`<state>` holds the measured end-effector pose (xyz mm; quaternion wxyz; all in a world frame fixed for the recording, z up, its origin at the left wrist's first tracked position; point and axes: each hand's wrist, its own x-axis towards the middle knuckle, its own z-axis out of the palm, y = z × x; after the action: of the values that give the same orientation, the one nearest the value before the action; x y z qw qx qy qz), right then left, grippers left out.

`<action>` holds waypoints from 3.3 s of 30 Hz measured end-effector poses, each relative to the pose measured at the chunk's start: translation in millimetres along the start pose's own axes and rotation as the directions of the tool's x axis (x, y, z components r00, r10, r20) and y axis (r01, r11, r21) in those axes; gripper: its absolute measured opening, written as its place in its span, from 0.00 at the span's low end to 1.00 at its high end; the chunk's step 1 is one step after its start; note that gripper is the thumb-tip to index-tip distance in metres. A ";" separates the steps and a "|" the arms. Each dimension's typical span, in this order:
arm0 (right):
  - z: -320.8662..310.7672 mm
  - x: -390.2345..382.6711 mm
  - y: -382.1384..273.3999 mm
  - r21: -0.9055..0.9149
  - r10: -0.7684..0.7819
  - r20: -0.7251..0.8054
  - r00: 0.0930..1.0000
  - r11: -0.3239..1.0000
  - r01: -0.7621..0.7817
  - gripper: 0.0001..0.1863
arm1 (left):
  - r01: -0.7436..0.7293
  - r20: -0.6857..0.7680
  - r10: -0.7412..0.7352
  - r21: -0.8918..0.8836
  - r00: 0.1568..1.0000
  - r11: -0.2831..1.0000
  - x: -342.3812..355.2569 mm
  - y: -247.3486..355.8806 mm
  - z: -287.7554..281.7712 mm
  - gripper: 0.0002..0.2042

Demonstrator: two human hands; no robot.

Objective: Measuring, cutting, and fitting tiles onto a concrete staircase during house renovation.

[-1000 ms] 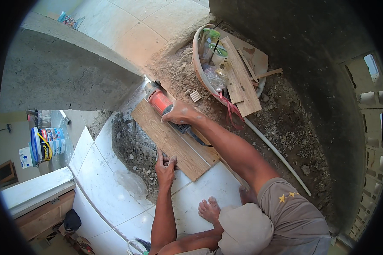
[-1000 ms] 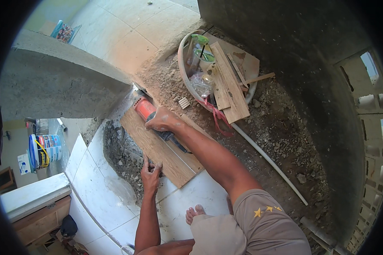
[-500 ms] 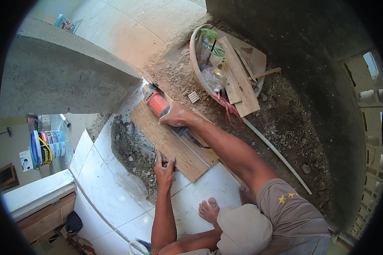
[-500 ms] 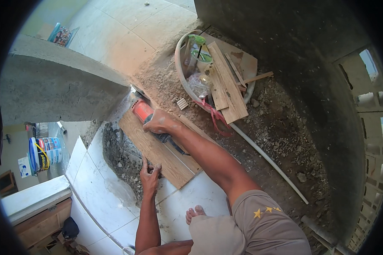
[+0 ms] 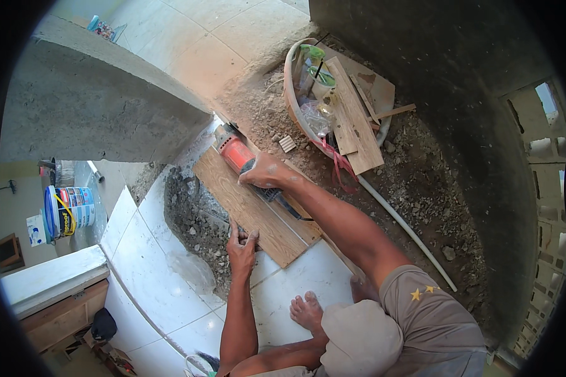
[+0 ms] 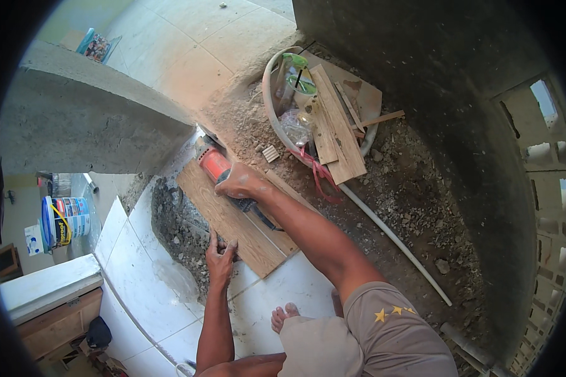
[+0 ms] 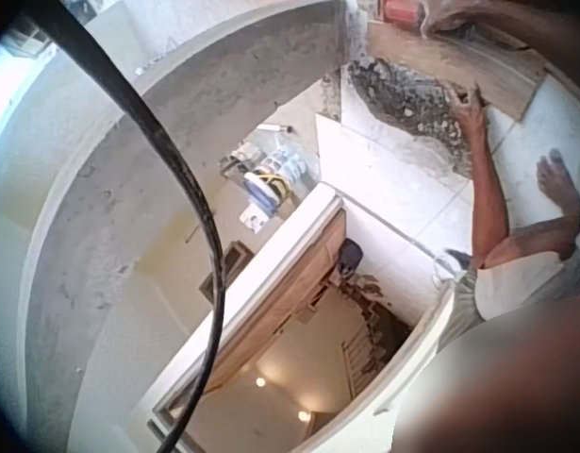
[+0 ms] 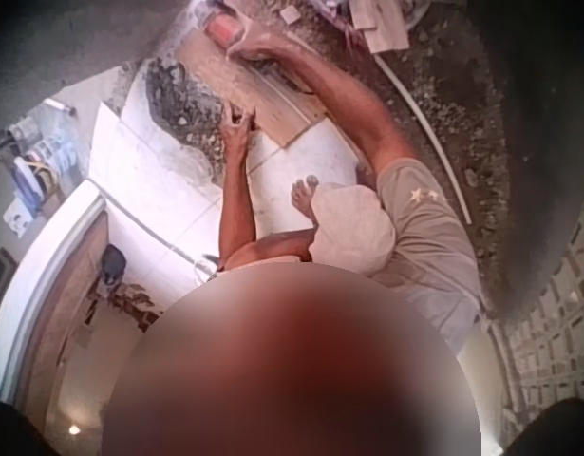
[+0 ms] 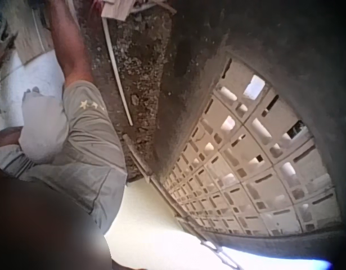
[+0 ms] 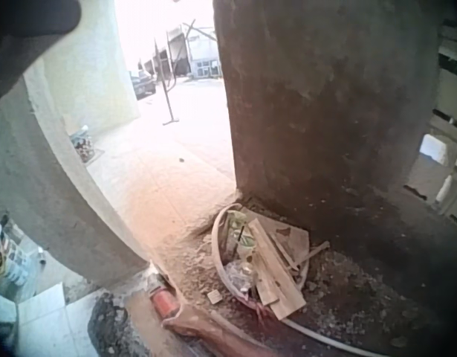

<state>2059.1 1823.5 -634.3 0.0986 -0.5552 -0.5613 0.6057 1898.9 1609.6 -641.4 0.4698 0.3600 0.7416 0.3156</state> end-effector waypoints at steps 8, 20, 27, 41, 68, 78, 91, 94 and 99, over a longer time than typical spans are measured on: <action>2.5 -0.6 3.8 0.004 0.019 0.013 1.000 1.000 -0.019 0.35 | 0.005 -0.008 -0.006 -0.023 1.000 1.000 0.9 -1.3 -0.4 0.40; 5.8 -2.7 11.0 0.011 0.027 0.015 1.000 1.000 -0.027 0.37 | 0.043 0.012 -0.043 -0.078 0.999 0.996 1.1 0.8 -1.2 0.41; 3.6 -11.5 11.5 -0.007 0.033 -0.012 0.999 0.999 -0.033 0.34 | 0.034 0.009 -0.033 -0.023 0.999 0.999 3.8 -4.4 -2.3 0.43; 1.8 -22.3 17.1 -0.039 0.039 -0.001 0.999 0.998 -0.039 0.36 | 0.013 0.014 -0.012 -0.034 1.000 0.999 4.5 -6.1 -2.7 0.43; 5.3 -35.5 30.8 0.010 0.034 0.007 0.999 0.999 -0.034 0.39 | 0.029 0.012 -0.029 -0.006 1.000 1.000 -0.4 6.0 -1.1 0.43; 7.9 -38.1 36.5 0.002 0.031 0.010 0.999 1.000 -0.031 0.38 | 0.012 0.012 -0.012 0.021 1.000 1.000 5.0 -7.1 -3.4 0.43; 6.6 -47.2 40.1 0.026 0.037 0.010 0.999 0.999 -0.037 0.34 | 0.028 0.012 -0.028 -0.041 1.000 0.999 2.7 -2.9 -1.2 0.43; 6.0 -48.6 40.9 0.039 0.026 0.019 0.999 0.999 -0.027 0.34 | 0.032 0.005 -0.032 -0.014 0.999 0.999 2.0 0.1 -0.4 0.43; 6.3 -51.8 41.6 0.033 0.027 -0.010 1.000 0.999 -0.027 0.33 | 0.021 0.002 -0.021 -0.035 1.000 0.999 1.7 1.4 0.3 0.43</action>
<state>2094.0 1766.8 -639.6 0.1024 -0.5640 -0.5434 0.6133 1899.0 1611.9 -641.2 0.4800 0.3443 0.7394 0.3231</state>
